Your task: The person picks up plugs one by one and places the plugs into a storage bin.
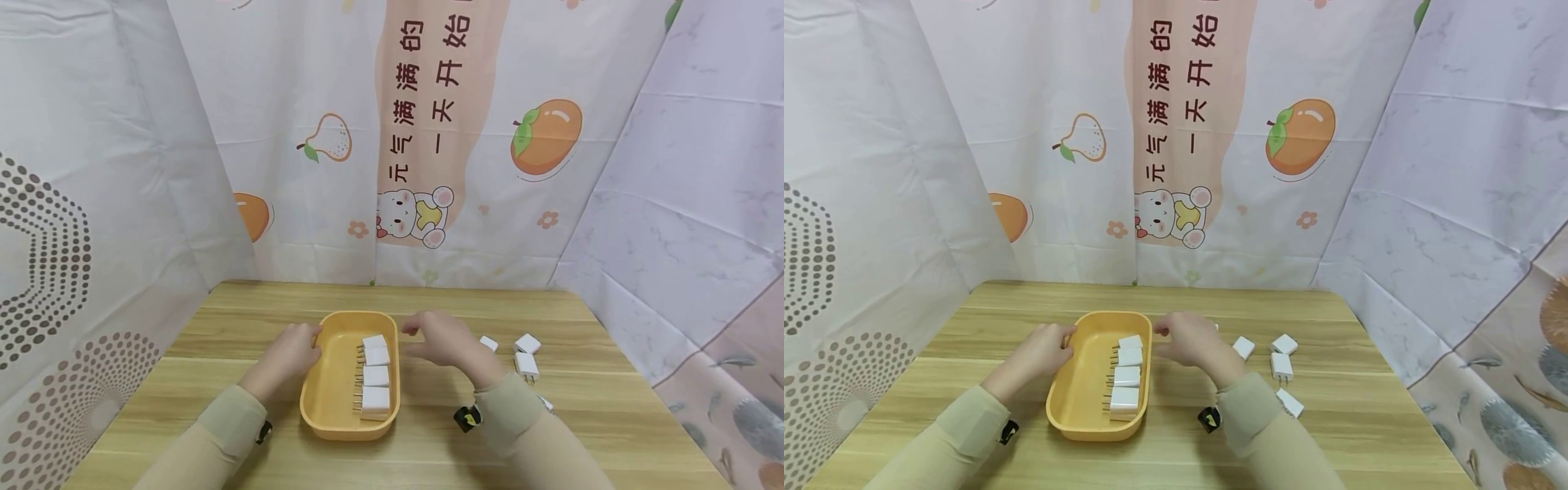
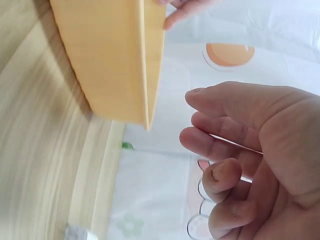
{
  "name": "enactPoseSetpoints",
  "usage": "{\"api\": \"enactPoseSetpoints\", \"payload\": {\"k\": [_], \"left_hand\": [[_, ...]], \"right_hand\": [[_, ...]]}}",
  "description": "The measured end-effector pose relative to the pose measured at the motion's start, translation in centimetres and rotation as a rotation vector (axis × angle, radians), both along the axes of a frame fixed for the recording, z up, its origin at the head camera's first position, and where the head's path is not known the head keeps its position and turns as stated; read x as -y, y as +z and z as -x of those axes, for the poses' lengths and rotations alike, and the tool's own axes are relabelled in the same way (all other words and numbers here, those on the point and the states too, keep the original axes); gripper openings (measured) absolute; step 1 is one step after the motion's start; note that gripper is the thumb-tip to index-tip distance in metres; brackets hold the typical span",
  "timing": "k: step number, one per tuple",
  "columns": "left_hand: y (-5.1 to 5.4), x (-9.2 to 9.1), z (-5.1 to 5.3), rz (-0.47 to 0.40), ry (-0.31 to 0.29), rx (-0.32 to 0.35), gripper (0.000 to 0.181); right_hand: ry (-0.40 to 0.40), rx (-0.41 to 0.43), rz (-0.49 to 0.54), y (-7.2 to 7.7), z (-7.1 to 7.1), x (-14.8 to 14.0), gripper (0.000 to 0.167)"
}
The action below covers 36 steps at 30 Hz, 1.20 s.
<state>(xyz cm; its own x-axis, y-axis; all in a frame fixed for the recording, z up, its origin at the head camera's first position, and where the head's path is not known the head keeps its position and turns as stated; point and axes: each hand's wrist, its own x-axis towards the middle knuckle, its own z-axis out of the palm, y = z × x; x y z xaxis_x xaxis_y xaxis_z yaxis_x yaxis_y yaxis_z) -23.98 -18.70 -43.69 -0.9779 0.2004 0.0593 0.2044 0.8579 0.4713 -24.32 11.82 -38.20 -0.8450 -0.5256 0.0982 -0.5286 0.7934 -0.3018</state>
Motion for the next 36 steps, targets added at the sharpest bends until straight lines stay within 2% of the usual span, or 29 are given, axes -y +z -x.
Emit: {"api": "enactPoseSetpoints", "payload": {"k": [13,19,24,31,36], "left_hand": [[0.1,0.0,0.0,0.008,-0.003,0.001,0.046],[0.2,0.0,-0.1,0.009,-0.004,0.000,0.046],[0.1,0.0,-0.1,0.012,-0.002,0.006,0.046],[0.1,-0.1,-0.1,0.010,-0.005,-0.003,0.046],[0.1,-0.1,0.0,0.008,0.001,0.009,0.047]], "right_hand": [[-0.053,-0.027,0.031,0.4,-0.2,-4.3,0.030],[-0.055,-0.060,0.046,0.5,-0.4,-5.7,0.027],[-0.056,-0.043,0.051,0.2,-0.7,-6.9,0.022],[-0.085,-0.022,0.047,0.3,-1.2,-8.7,0.036],[-0.090,-0.020,0.030,0.5,-1.4,-10.0,0.040]]}}
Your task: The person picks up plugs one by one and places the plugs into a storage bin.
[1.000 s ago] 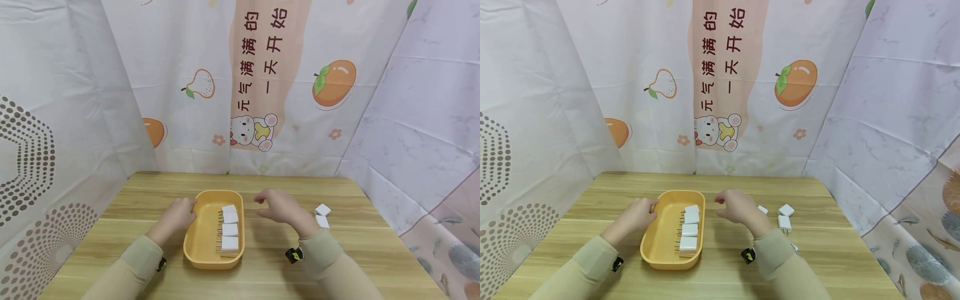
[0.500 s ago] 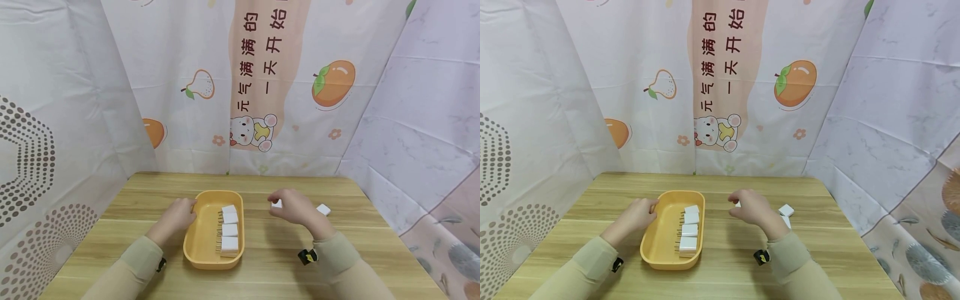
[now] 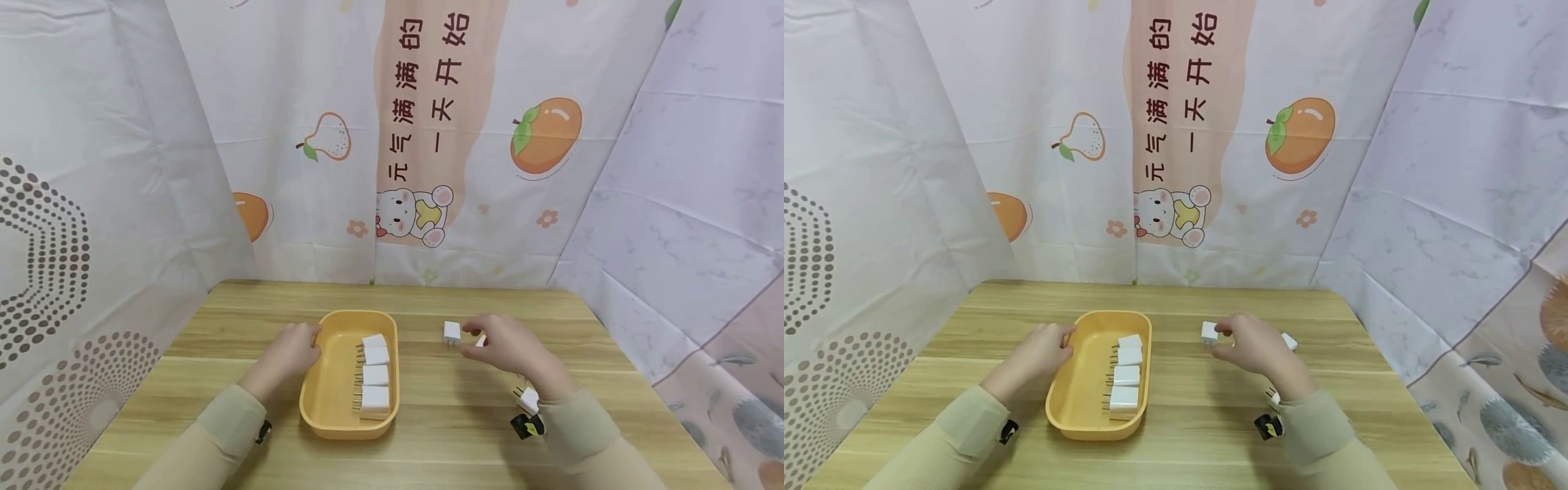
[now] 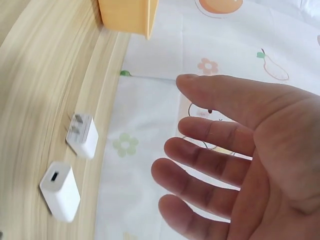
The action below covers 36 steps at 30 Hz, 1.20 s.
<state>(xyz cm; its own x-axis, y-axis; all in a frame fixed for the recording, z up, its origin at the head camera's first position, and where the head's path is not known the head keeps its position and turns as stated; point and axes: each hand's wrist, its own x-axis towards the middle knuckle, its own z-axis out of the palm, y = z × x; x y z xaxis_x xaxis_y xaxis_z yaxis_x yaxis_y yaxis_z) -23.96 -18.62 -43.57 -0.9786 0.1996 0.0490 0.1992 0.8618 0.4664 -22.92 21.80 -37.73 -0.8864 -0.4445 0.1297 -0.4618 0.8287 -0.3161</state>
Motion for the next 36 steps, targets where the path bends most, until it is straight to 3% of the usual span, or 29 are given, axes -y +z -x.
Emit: {"api": "enactPoseSetpoints", "payload": {"k": [15,36], "left_hand": [[-0.1,0.1,0.0,-0.004,-0.006,0.001,0.047],[-0.1,0.0,-0.1,-0.026,0.012,0.004,0.046]], "right_hand": [[-0.086,0.075,-0.046,0.1,-1.3,-2.8,0.047],[-0.107,0.065,-0.112,-1.2,-2.7,-6.4,0.043]]}}
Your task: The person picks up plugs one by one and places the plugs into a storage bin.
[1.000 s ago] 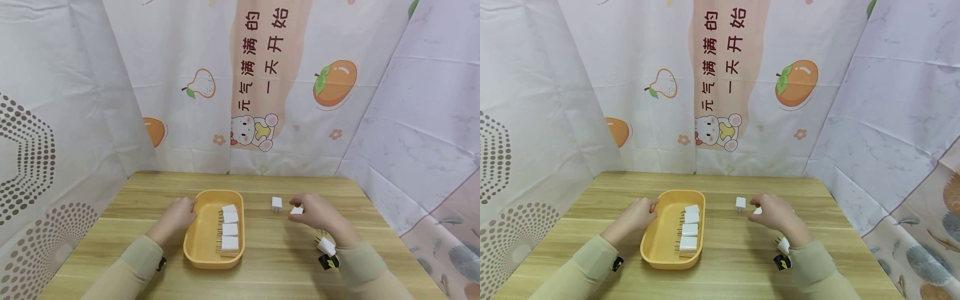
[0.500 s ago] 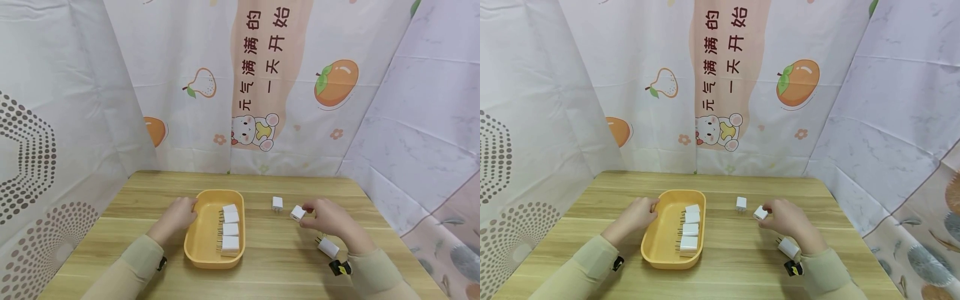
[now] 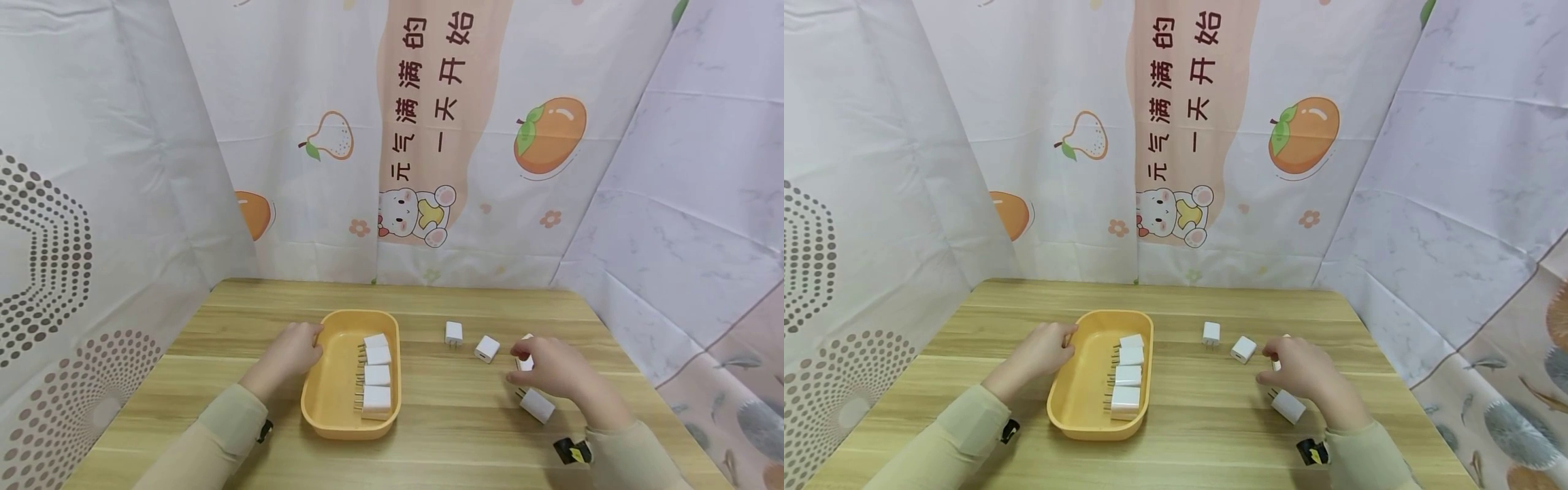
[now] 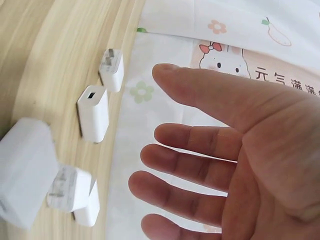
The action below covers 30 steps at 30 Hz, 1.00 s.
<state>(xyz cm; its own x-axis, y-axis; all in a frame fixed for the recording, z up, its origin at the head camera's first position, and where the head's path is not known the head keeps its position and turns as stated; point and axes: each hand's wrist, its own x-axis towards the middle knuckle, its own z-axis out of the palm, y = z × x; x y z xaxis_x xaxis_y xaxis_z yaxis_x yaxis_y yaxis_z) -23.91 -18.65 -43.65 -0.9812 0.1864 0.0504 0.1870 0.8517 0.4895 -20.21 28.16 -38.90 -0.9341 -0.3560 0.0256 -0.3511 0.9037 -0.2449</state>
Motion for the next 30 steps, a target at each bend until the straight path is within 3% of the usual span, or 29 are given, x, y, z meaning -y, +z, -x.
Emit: {"api": "enactPoseSetpoints", "payload": {"k": [15,30], "left_hand": [[-0.1,0.0,0.2,0.014,0.001,0.011,0.046],[0.1,-0.1,0.1,0.022,0.000,0.012,0.047]], "right_hand": [[-0.041,0.022,0.009,-0.8,-0.9,-2.4,0.044],[-0.058,0.046,-0.002,-0.7,-1.2,-2.9,0.037]]}}
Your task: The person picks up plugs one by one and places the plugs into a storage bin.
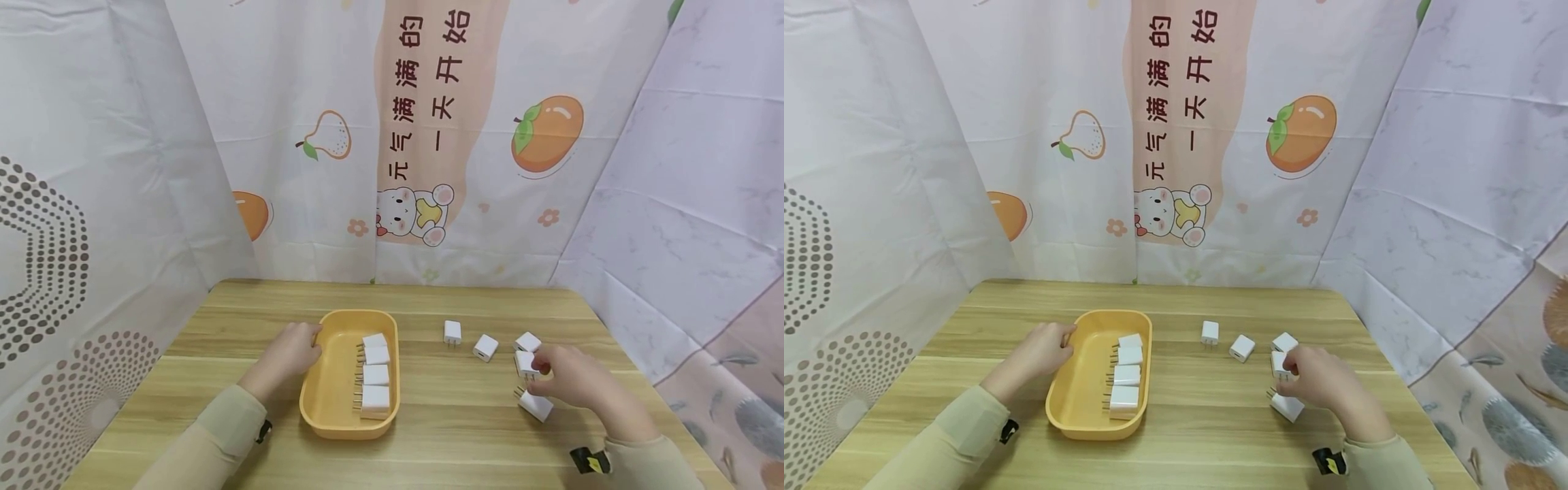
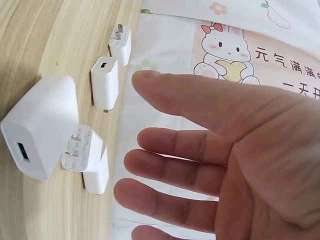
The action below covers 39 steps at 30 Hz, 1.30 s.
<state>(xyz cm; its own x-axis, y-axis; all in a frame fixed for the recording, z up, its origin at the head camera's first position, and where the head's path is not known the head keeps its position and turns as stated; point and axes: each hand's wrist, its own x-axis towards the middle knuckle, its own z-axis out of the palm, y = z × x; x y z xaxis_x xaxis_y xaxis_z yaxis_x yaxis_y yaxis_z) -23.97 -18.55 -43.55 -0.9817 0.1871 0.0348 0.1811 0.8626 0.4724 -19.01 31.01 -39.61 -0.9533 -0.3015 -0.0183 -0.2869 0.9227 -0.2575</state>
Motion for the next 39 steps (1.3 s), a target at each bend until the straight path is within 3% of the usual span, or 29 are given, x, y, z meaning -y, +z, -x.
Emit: {"api": "enactPoseSetpoints", "payload": {"k": [8,26,39], "left_hand": [[0.0,0.0,0.0,-0.005,0.001,0.009,0.047],[0.0,0.1,-0.1,-0.013,-0.004,0.000,0.047],[-0.1,0.1,0.0,-0.016,-0.001,0.006,0.048]], "right_hand": [[-0.023,0.056,-0.040,-0.6,0.0,0.0,0.036],[-0.001,0.119,0.020,-2.9,-0.1,-0.8,0.030],[-0.073,0.165,-0.022,-3.4,-0.2,-0.6,0.028]]}}
